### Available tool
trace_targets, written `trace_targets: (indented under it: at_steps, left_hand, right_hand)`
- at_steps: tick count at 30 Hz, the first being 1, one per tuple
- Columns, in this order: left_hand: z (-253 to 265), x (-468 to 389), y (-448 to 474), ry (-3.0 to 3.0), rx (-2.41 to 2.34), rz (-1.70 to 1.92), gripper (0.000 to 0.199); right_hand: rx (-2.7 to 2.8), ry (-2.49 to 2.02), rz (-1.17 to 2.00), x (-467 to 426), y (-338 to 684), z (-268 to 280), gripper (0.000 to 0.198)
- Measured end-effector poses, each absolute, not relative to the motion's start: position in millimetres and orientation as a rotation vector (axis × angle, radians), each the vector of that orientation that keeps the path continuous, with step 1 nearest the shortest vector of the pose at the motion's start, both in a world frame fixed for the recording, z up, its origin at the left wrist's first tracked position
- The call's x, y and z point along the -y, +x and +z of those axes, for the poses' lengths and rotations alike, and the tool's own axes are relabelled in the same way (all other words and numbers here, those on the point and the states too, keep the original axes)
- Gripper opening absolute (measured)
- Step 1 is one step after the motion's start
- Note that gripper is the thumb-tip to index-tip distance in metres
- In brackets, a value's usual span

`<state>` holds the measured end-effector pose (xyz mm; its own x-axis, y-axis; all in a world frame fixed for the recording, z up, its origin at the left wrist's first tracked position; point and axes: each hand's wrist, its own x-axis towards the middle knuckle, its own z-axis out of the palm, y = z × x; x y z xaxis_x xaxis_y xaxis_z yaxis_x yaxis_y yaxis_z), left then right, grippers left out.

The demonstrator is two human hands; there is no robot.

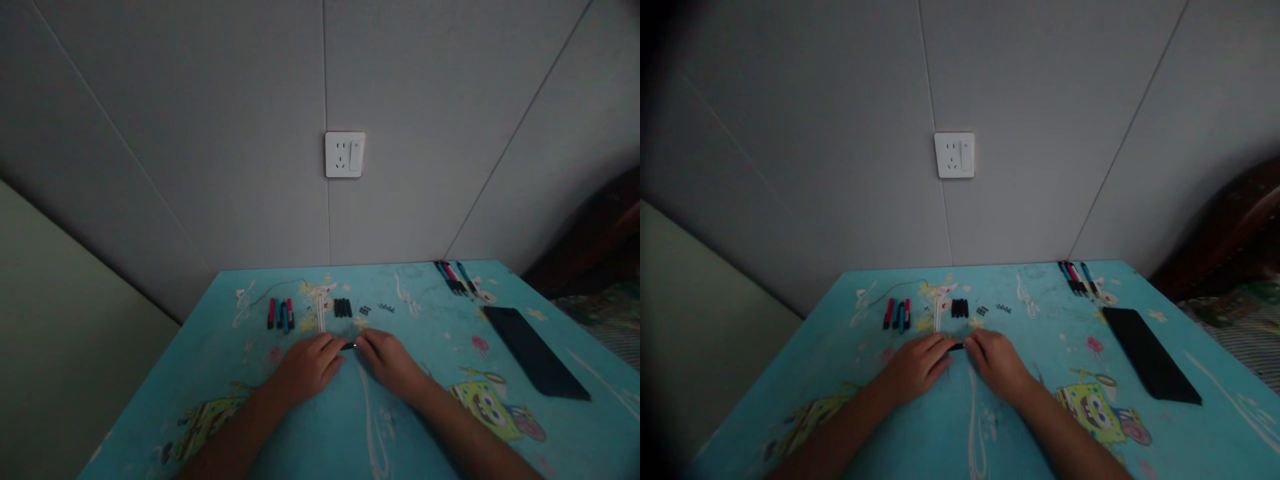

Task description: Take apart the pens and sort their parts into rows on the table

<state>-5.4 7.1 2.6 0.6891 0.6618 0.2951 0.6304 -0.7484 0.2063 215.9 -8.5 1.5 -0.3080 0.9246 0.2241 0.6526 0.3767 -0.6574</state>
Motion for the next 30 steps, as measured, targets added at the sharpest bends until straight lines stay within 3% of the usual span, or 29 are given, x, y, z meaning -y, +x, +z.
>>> trace_targets:
  at_steps: [5,19,30]
  left_hand:
    - [3,-10,-9,2.855,-1.100,0.479,0.022]
    - [0,-7,-9,2.636,-1.010,0.506,0.023]
    - [3,-8,-11,2.553,-0.967,0.620,0.030]
  right_hand:
    - [2.268,-1.308,0.459,7,212,-6,0.034]
    - [2.446,-1.068,-0.031,8,215,3,0.027]
    - [2.482,-1.024,-0.131,5,216,8,0.020]
